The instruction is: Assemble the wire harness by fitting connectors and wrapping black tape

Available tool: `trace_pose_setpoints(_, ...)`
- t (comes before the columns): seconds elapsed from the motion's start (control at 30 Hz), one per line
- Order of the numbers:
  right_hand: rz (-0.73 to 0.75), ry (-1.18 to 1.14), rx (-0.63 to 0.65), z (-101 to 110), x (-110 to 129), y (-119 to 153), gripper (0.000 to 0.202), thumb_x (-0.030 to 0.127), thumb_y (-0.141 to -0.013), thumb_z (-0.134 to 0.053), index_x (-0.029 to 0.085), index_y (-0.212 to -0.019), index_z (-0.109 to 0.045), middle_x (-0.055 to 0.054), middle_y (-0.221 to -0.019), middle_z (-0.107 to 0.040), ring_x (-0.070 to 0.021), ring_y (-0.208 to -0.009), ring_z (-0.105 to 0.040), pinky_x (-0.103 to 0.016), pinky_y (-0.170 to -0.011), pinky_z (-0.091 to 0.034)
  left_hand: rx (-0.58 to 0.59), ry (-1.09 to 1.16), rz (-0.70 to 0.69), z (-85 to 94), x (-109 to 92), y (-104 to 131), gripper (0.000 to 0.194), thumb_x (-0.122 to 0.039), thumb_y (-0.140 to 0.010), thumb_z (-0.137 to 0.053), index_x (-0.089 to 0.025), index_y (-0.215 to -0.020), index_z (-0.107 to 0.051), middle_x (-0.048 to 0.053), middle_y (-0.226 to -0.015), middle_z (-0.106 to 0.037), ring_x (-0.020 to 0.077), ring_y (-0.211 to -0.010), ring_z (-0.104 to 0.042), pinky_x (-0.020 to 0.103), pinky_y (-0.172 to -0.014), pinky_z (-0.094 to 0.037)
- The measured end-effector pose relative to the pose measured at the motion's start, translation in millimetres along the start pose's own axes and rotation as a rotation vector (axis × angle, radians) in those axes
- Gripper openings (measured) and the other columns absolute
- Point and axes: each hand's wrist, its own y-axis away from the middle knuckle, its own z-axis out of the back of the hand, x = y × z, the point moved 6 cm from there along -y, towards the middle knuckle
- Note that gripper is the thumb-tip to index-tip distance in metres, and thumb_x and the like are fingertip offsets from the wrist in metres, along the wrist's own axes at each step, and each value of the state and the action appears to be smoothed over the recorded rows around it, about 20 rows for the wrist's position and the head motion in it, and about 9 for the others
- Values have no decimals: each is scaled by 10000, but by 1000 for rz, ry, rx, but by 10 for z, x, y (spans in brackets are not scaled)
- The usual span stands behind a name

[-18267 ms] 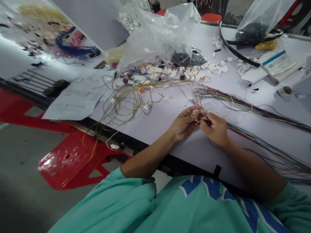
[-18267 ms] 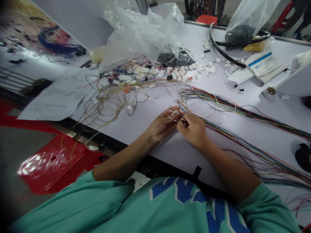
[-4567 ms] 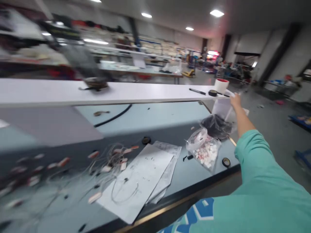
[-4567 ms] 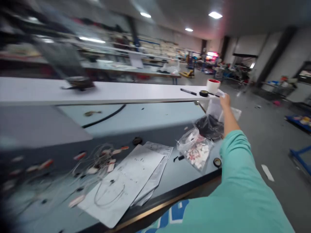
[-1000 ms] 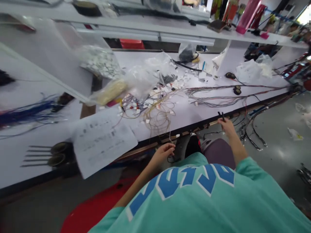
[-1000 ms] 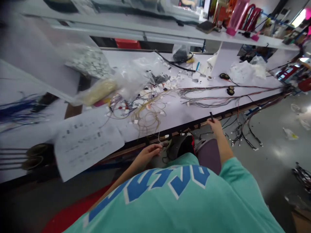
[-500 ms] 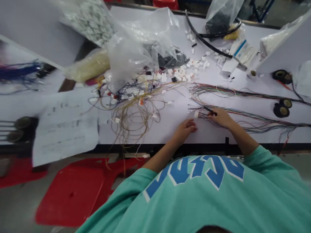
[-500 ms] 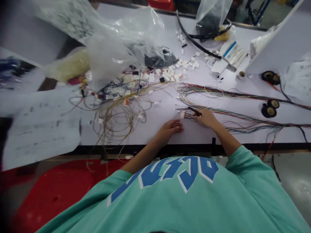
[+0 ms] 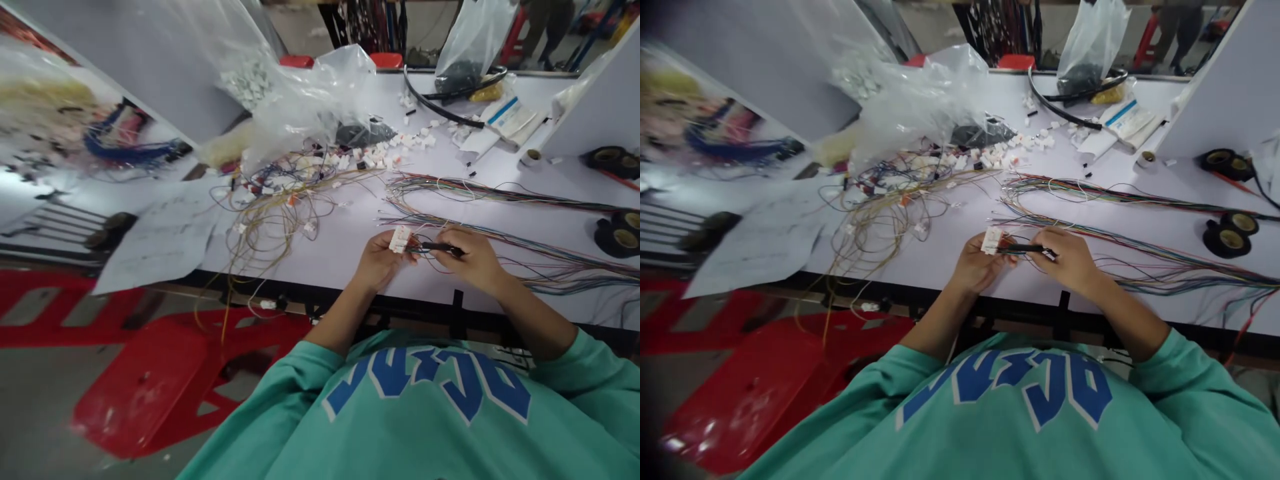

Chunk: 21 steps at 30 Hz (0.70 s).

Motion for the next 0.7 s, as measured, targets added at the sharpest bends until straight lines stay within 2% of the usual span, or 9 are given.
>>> trace_pose_setpoints(0.07,30,-6,-34,3,28,5,123,232,-801,-509,195,-705,-576,-7,-682,-620,-99,-627,-561,-203,-578,-417,-4,-9,15,1,-18,-12,433,-420,-406,-849,-128,-645,-635,-4,-580,-611,101,-456,-552,224,-443,-479)
trace_pose_setpoints(0.2,56,-33,-63,11,49,6,101,210,-788,-529,196,-696,-571,-9,-674,-626,-102,-620,-560,-206,-565,-422,57,-7,-12,-20,-52,-42,399,-350,-440,-850,-155,-739,-671,-13,-551,-604,107,-423,-550,238,-442,-492)
trace_pose_setpoints(0.37,20,-94,-33,-6,21,3,89,190,-767,-553,193,-678,-561,-3,-664,-606,-99,-608,-541,-210,-563,-417,69,-143,-164,-6,-110,-65,297,-380,-493,-826,-160,-609,-664,8,-601,-625,118,-521,-574,239,-492,-482)
trace_pose_setpoints(0.47,-27,-175,-5,-3,-31,6,101,205,-757,-580,182,-660,-561,14,-624,-561,-87,-566,-505,-204,-538,-399,73,-243,-260,-11,-162,-73,258,-352,-533,-810,-163,-636,-668,9,-639,-630,116,-600,-582,217,-530,-459)
trace_pose_setpoints(0.53,-64,-242,-3,38,-80,13,87,226,-749,-604,178,-680,-581,19,-638,-546,-80,-560,-487,-201,-523,-383,141,-264,-270,-71,-180,-85,251,-344,-580,-782,-164,-707,-662,-4,-626,-609,88,-533,-542,202,-491,-421)
trace_pose_setpoints(0.6,-105,-308,-77,150,-135,24,74,257,-746,-625,185,-762,-618,21,-690,-543,-74,-570,-471,-200,-517,-368,246,-301,-228,-187,-186,-99,244,-349,-641,-733,-160,-756,-629,-27,-591,-570,54,-429,-456,188,-427,-356)
trace_pose_setpoints(0.7,-146,-386,-182,327,-170,36,244,319,-742,-650,225,-968,-636,34,-736,-515,-60,-560,-416,-197,-506,-339,376,-480,-157,-414,-212,-112,182,-286,-687,-665,-149,-674,-545,-55,-533,-486,40,-416,-389,181,-426,-304)
